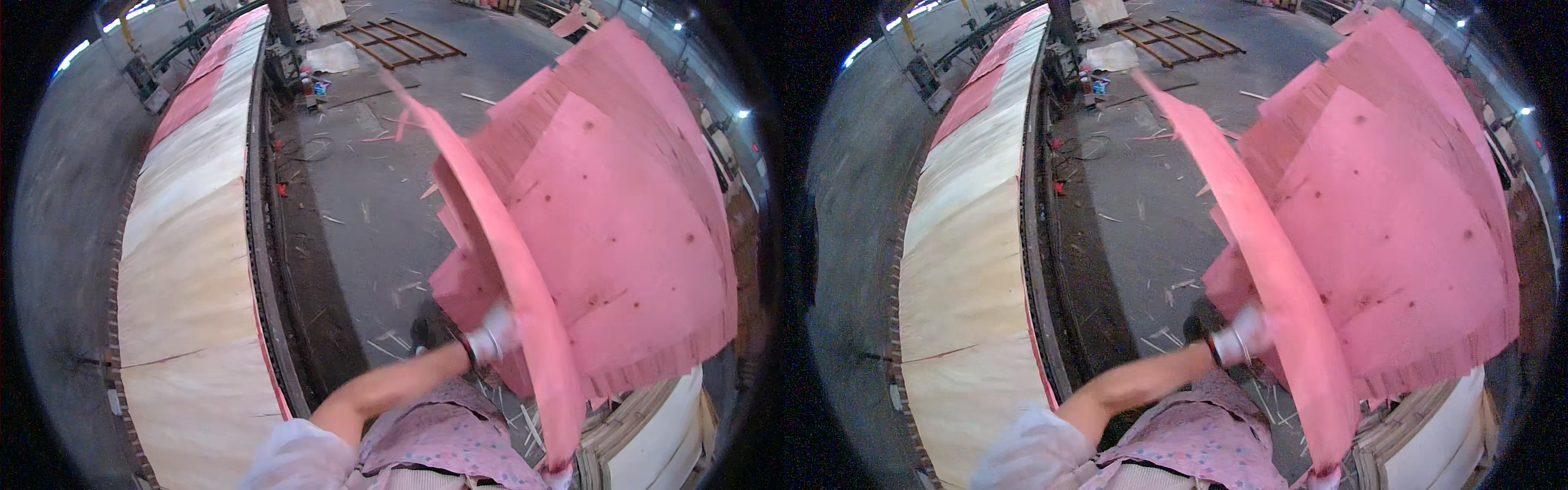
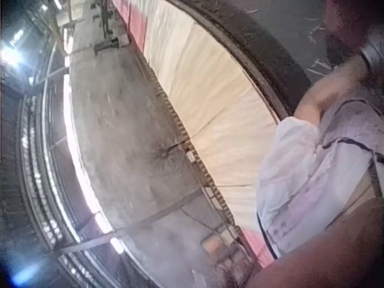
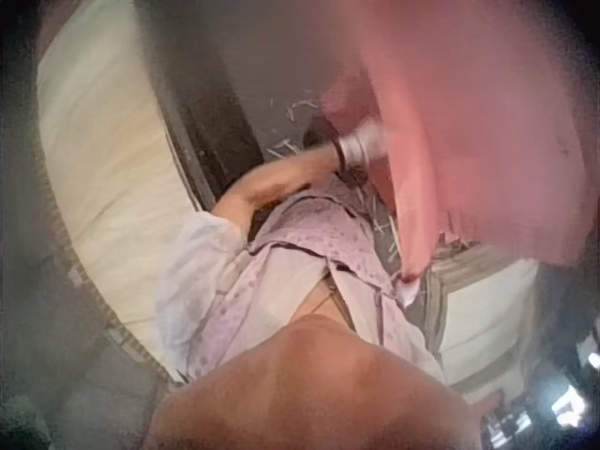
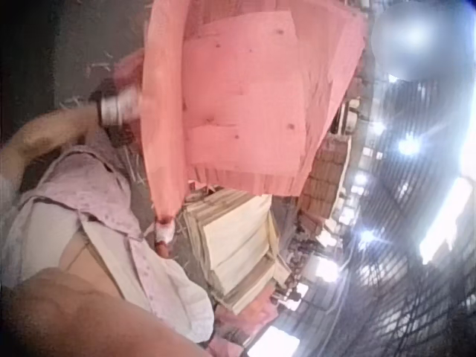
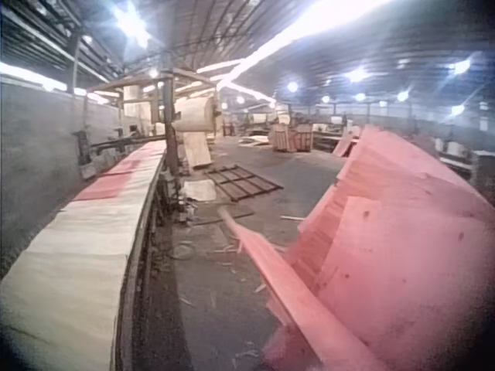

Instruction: The person lays and aligns sheets of pink and natural-colored wood veneer onto a long curved workbench, using their hands to press them down.

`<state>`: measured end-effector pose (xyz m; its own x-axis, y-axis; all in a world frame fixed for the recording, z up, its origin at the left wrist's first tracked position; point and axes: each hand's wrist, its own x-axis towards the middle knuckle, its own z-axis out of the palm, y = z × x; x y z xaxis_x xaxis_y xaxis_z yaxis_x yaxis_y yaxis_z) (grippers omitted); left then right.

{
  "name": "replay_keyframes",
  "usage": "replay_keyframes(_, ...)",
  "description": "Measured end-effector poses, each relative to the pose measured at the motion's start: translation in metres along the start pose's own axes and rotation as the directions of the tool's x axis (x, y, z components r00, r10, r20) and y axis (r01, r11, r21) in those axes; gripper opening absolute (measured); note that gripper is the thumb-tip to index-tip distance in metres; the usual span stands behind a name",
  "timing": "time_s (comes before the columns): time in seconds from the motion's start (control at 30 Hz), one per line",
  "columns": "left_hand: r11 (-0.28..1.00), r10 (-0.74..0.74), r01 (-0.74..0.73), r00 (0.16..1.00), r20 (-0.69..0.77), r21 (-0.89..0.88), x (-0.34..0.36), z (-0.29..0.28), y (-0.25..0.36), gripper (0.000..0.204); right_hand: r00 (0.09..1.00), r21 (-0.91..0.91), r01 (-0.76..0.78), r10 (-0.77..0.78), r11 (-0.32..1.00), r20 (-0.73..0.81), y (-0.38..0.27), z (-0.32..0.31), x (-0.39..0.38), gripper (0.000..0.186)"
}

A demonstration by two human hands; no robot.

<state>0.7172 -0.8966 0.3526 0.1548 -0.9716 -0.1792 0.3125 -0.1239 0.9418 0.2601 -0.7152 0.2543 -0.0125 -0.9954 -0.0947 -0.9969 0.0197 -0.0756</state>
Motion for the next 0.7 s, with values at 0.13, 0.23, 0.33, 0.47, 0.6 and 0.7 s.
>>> replay_keyframes(0.13,0.987,-0.084,0.089,0.996,0.039,-0.137,-0.033,0.019,0.047,0.03,0.991,-0.044,-0.127,0.128,0.991,0.032,-0.05,0.016,0.021,0.036)
replay_keyframes(0.23,0.949,0.068,-0.101,0.99,0.12,0.3,0.006,-0.023,0.085,0.034,0.985,-0.031,-0.166,0.167,0.986,0.042,-0.108,0.028,0.059,0.04)
replay_keyframes(0.33,0.822,0.335,-0.296,0.942,0.008,0.486,0.065,-0.07,0.115,0.038,0.983,0.004,-0.177,0.177,0.984,0.046,-0.169,0.035,0.103,0.044)
replay_keyframes(0.47,0.74,0.078,-0.077,0.997,0.028,0.668,0.135,-0.155,0.165,0.035,0.989,0.101,-0.14,0.134,0.985,0.062,-0.249,0.042,0.159,0.05)
replay_keyframes(0.6,0.675,0.31,-0.173,0.949,-0.063,0.717,0.176,-0.24,0.245,0.034,0.999,0.277,0.004,-0.016,0.961,0.043,-0.327,0.049,0.217,0.056)
replay_keyframes(0.7,0.627,0.37,-0.148,0.921,-0.124,0.765,0.18,-0.308,0.32,0.033,0.982,0.501,0.174,-0.187,0.847,-0.026,-0.402,0.049,0.264,0.06)
